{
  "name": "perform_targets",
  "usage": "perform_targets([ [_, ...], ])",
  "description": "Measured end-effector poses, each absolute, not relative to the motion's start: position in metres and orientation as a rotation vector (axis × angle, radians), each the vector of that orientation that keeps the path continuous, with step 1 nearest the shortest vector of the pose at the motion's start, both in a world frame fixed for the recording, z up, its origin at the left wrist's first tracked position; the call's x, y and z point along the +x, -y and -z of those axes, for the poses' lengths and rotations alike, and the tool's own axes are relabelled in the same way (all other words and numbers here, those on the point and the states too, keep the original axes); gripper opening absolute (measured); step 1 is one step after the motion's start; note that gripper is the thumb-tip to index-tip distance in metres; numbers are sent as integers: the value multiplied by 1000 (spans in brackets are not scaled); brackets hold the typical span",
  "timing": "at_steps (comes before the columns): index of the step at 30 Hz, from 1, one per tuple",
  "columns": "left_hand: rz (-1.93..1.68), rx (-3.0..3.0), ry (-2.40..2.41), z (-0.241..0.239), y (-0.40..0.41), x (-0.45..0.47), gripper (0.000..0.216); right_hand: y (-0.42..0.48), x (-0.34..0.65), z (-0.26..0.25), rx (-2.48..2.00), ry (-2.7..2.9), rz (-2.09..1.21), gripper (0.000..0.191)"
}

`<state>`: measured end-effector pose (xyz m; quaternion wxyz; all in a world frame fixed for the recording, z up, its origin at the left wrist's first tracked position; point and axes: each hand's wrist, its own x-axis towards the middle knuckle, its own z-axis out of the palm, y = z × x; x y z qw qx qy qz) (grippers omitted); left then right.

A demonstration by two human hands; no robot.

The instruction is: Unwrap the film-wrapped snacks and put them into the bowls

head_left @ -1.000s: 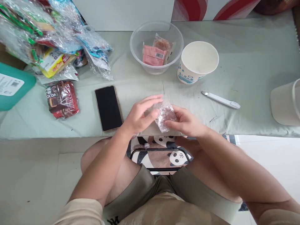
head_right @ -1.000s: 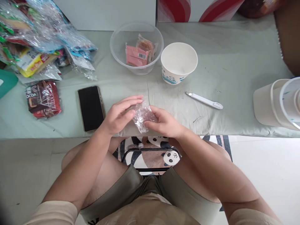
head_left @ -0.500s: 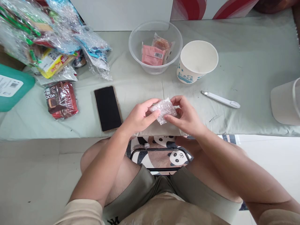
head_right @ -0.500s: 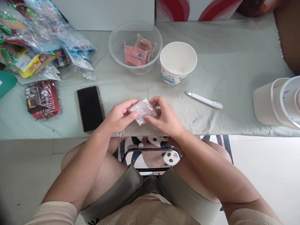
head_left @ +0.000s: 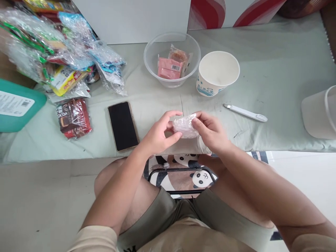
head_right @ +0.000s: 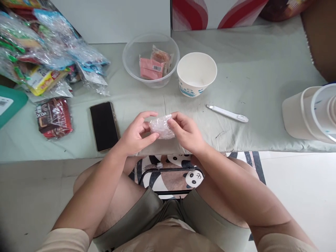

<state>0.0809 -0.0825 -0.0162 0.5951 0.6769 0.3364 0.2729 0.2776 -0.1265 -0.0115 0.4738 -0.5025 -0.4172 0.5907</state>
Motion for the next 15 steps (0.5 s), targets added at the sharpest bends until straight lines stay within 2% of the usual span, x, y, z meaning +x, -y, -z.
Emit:
perform_targets([
  [5, -782, 1687, -678, 12, 80, 80, 18, 125, 273, 19, -1215, 863, -1573, 46],
  [8, -773, 1668, -764, 10, 77, 80, 10, 123, 270, 18, -1201, 959, -1568, 44],
  [11, -782, 1592, -850, 11, 76, 80, 8, 120, 269, 16, -1165, 1050, -1573, 46],
  [15, -764, 1489, -837, 15, 75, 81, 18, 115, 270, 18, -1189, 1015, -1538, 47],
])
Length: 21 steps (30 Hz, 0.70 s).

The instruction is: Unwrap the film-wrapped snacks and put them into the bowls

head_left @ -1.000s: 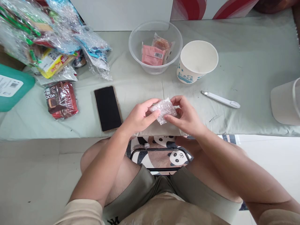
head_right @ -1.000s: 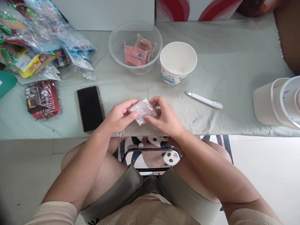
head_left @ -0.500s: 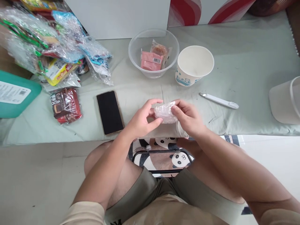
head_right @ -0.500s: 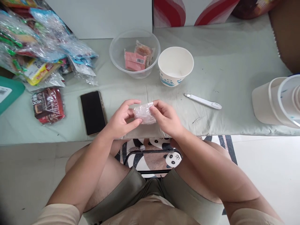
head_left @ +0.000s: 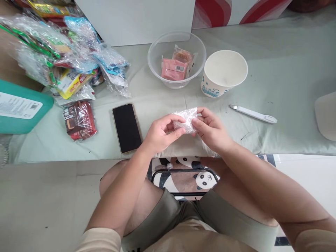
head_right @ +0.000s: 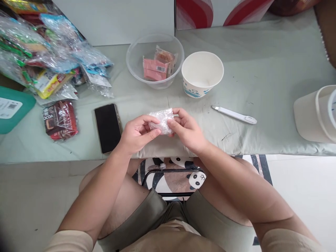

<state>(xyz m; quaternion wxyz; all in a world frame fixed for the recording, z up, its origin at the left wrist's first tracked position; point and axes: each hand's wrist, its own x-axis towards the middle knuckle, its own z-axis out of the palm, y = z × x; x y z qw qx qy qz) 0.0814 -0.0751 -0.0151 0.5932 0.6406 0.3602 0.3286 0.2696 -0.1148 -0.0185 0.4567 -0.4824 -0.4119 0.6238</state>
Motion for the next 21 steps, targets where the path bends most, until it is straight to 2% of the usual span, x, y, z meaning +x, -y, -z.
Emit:
perform_targets([
  [3, -749, 1474, -816, 17, 75, 81, 30, 113, 275, 12, -1272, 1052, -1356, 40],
  [6, -766, 1529, -843, 16, 74, 78, 39, 104, 292, -8, -1373, 1052, -952, 24],
  [8, -787, 1546, -880, 16, 72, 75, 38, 89, 310, -25, -1372, 1012, -690, 14],
  [11, -835, 1525, -917, 17, 67, 73, 37, 53, 347, -44, -1403, 1061, -443, 17],
  [13, -849, 1514, -921, 18, 65, 73, 38, 28, 373, -48, -1550, 1138, -387, 24],
  [16, -833, 1512, -924, 16, 64, 74, 38, 3, 405, -46, -1775, 1334, -435, 19],
  [19, -830, 1510, -926, 13, 65, 73, 38, 5, 407, -49, -1877, 1366, -195, 31],
  [21, -852, 1503, -937, 11, 65, 72, 36, 16, 385, -54, -1894, 1359, -96, 32],
])
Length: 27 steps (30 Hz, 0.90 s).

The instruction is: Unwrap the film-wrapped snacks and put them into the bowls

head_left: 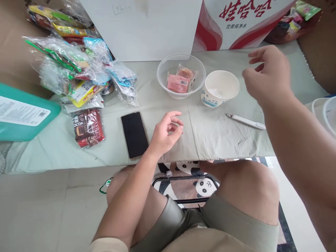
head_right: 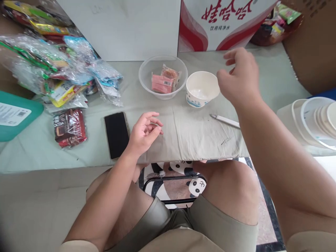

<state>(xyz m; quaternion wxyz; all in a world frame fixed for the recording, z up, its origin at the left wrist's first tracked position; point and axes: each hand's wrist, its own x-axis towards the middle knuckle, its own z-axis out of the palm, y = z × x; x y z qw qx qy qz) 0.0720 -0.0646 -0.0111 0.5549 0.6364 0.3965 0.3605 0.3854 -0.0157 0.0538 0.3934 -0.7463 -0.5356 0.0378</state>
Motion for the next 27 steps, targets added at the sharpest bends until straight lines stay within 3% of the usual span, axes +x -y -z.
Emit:
perform_targets([
  [7, -1153, 1504, -1143, 14, 52, 64, 31, 53, 250, -41, -1339, 1860, -511, 23],
  [13, -1550, 1390, -1406, 15, 42, 36, 42, 34, 172, -11, -1292, 1935, -759, 25],
  [17, -1589, 1306, -1477, 16, 41, 16, 42, -2, 136, -2, -1389, 1911, -628, 40],
  [22, -1714, 1202, -1550, 15, 37, 3, 31, -74, 83, 20, -1427, 1948, -396, 75],
  [27, -1650, 1178, -1583, 9, 37, -3, 30, -143, 50, 62, -1532, 1839, -456, 64],
])
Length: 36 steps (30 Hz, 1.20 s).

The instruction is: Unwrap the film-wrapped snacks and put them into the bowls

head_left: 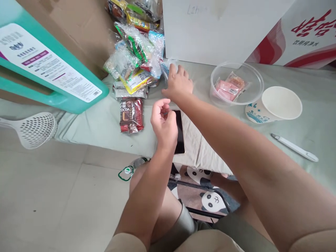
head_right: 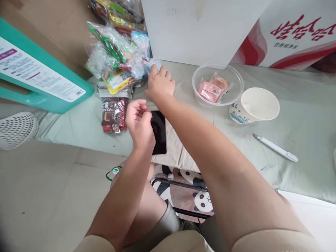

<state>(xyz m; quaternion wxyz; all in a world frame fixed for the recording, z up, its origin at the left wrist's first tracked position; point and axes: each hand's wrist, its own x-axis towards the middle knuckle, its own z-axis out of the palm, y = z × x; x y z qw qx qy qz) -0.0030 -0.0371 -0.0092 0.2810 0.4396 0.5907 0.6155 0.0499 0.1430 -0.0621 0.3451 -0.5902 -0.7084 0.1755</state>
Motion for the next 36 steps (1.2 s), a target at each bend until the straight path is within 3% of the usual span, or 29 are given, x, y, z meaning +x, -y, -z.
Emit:
perform_targets([
  [5, -1667, 1083, -1538, 6, 38, -8, 31, -158, 70, 88, -1360, 1727, -595, 72],
  [14, -1648, 1031, -1468, 4, 37, -3, 28, -128, 93, 68, -1260, 1864, -605, 57],
  [22, -1764, 813, -1275, 3, 36, 0, 24, -46, 129, 37, -1243, 1944, -573, 62],
  [29, -1585, 703, -1247, 6, 35, 11, 11, 36, 167, 19, -1184, 1800, -559, 62],
  [34, -1360, 948, -937, 9, 44, 25, 60, 99, 193, 15, -1189, 1597, -780, 60],
  [36, -1273, 1088, -891, 10, 50, 31, 66, 121, 205, 17, -1205, 1527, -919, 57],
])
